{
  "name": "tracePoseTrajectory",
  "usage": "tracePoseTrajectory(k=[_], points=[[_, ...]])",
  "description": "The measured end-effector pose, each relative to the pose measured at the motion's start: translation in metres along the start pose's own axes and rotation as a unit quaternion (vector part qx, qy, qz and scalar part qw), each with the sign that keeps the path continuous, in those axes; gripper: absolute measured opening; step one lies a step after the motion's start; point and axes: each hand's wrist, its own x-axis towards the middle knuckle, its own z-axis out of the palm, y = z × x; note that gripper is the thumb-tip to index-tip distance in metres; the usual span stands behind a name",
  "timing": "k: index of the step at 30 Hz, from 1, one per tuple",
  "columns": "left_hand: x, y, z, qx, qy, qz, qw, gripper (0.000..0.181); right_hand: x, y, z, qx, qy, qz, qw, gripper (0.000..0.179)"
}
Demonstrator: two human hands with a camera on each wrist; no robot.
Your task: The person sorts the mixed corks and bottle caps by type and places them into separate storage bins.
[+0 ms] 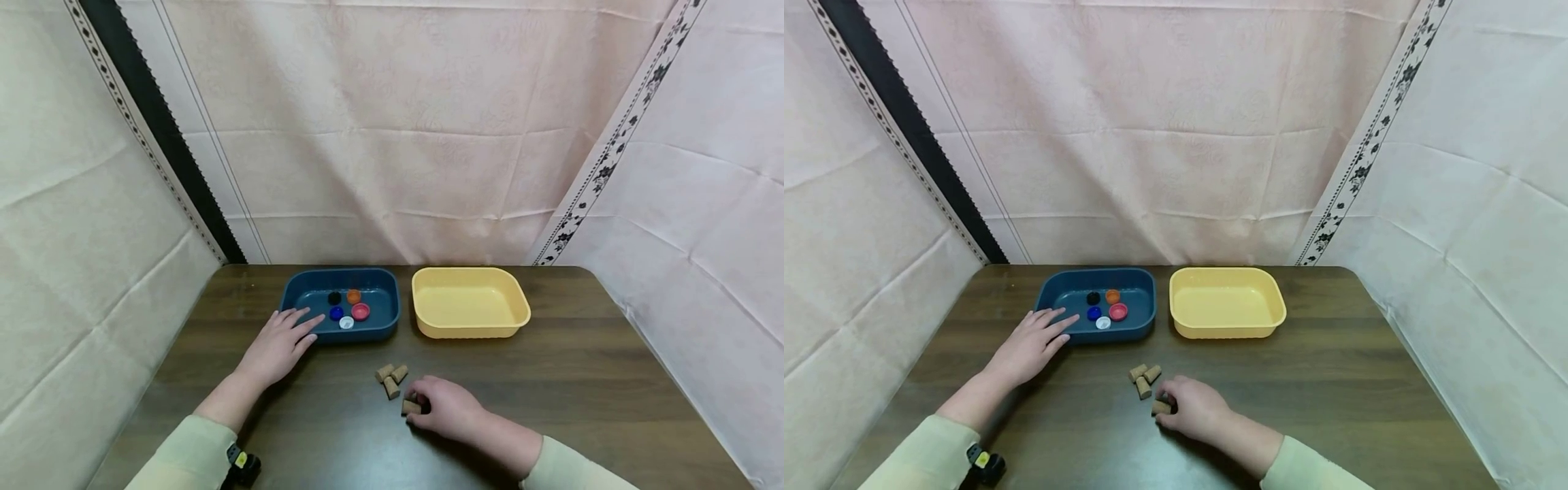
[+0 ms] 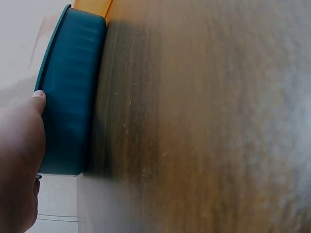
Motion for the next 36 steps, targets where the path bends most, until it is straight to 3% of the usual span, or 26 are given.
tracePoseTrajectory(k=[19, 28, 36], points=[[-0.001, -0.001, 0.001, 0.006, 0.003, 0.001, 1.0000, 0.051, 0.000, 0.005, 0.001, -0.002, -0.006, -0.008, 0.9999, 0.020], [-0.001, 0.000, -0.001, -0.001, 0.000, 0.003, 1.0000, 0.051, -0.001, 0.006, -0.012, 0.047, -0.011, 0.003, 0.9989, 0.017], [-0.002, 0.000, 0.000, 0.001, 0.002, 0.001, 1.0000, 0.051, 0.005, 0.011, -0.032, 0.136, -0.002, 0.012, 0.9906, 0.017]])
